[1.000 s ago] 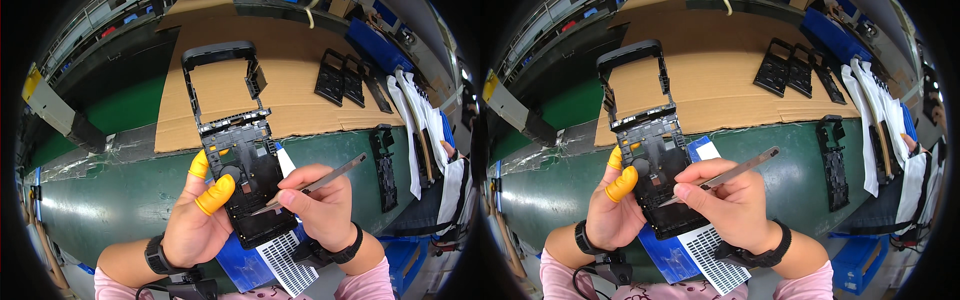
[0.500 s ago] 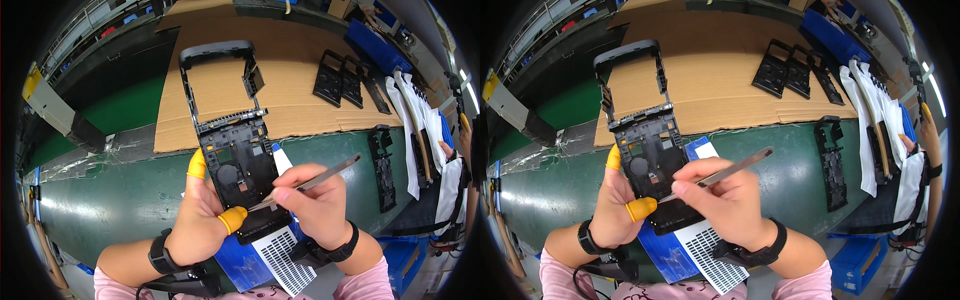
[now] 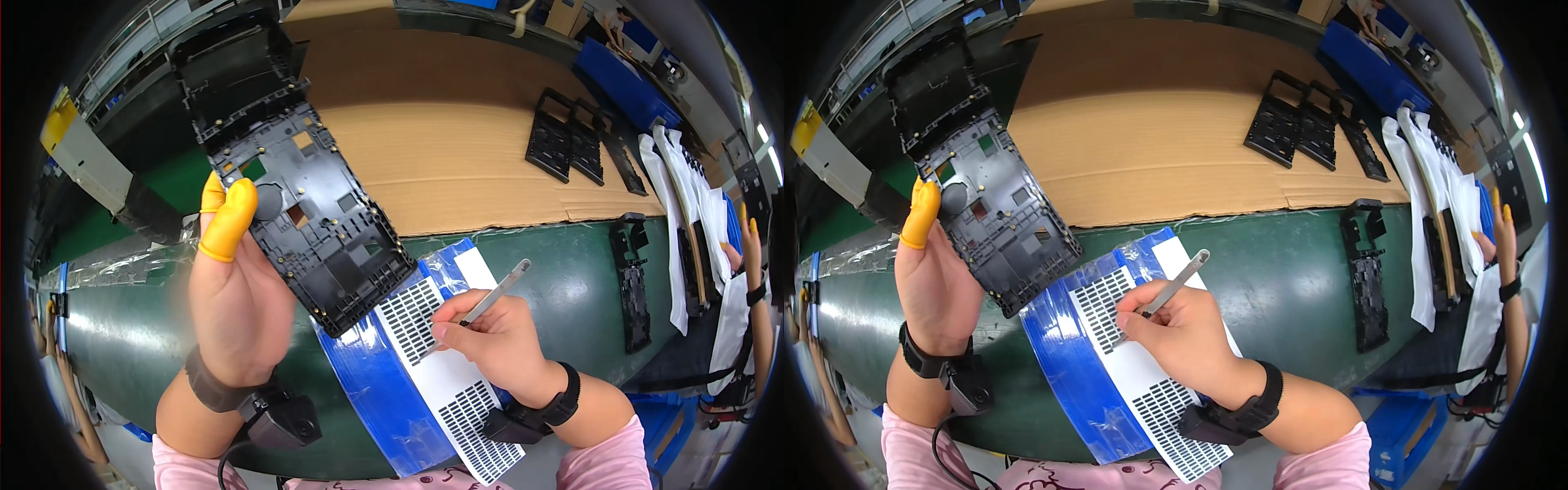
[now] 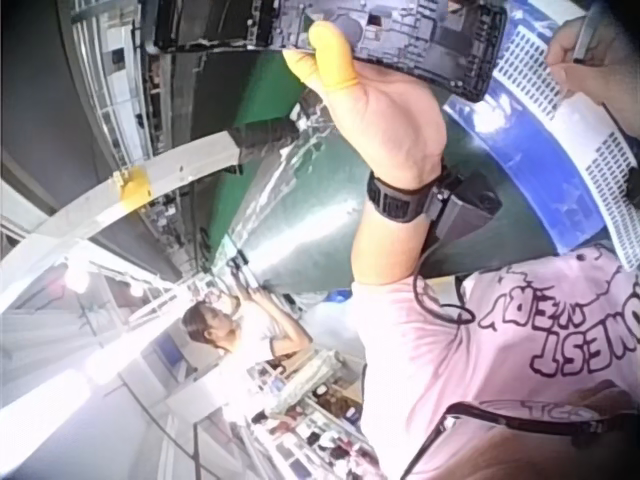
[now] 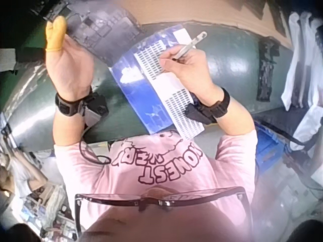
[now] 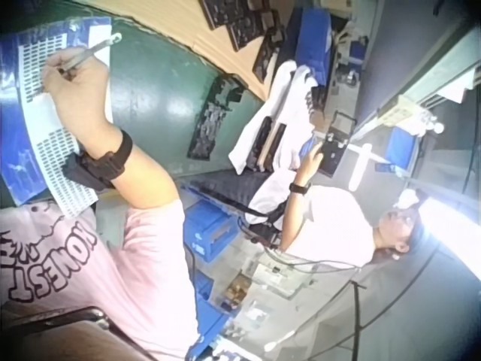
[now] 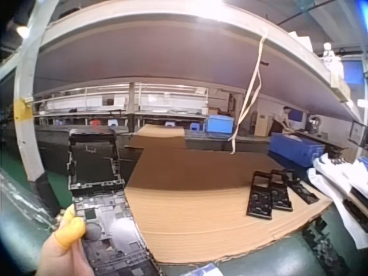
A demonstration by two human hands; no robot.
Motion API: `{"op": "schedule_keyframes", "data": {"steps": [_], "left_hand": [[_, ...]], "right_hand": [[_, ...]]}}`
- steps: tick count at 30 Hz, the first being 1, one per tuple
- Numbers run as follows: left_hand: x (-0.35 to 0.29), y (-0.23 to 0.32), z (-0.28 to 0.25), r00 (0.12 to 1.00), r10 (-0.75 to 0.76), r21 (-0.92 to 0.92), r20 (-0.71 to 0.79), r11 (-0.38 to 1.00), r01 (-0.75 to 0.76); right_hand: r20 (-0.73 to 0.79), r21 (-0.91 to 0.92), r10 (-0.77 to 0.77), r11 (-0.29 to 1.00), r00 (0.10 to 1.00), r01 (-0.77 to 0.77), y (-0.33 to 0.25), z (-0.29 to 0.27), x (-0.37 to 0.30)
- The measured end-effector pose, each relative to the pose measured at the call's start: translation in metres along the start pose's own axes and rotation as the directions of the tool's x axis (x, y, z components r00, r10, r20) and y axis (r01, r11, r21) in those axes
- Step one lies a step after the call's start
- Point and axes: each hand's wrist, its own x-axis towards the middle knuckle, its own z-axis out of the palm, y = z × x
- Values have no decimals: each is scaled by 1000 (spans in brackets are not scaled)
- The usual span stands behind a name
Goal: Assembling small components into a plastic electronic device housing using tweezers and a pen.
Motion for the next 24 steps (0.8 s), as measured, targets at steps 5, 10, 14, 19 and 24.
{"op": "schedule_keyframes", "data": {"steps": [5,10,14,19,24], "left_hand": [[1,-6,0,998,-49,-58,-43,997,47],[-4,-12,3,998,-62,35,14,998,61],[-15,-26,12,987,-157,85,18,984,155],[-39,-35,21,875,-479,0,74,877,481],[-53,-42,26,842,-533,-21,88,844,536]], "right_hand": [[10,52,-26,998,1000,25,3,1,1],[25,26,-24,999,999,24,-3,0,0],[52,219,-90,973,995,76,-28,-8,-9],[-86,305,-295,902,952,307,-27,-9,-15],[-68,260,-355,896,932,360,-23,-8,-18]]}}
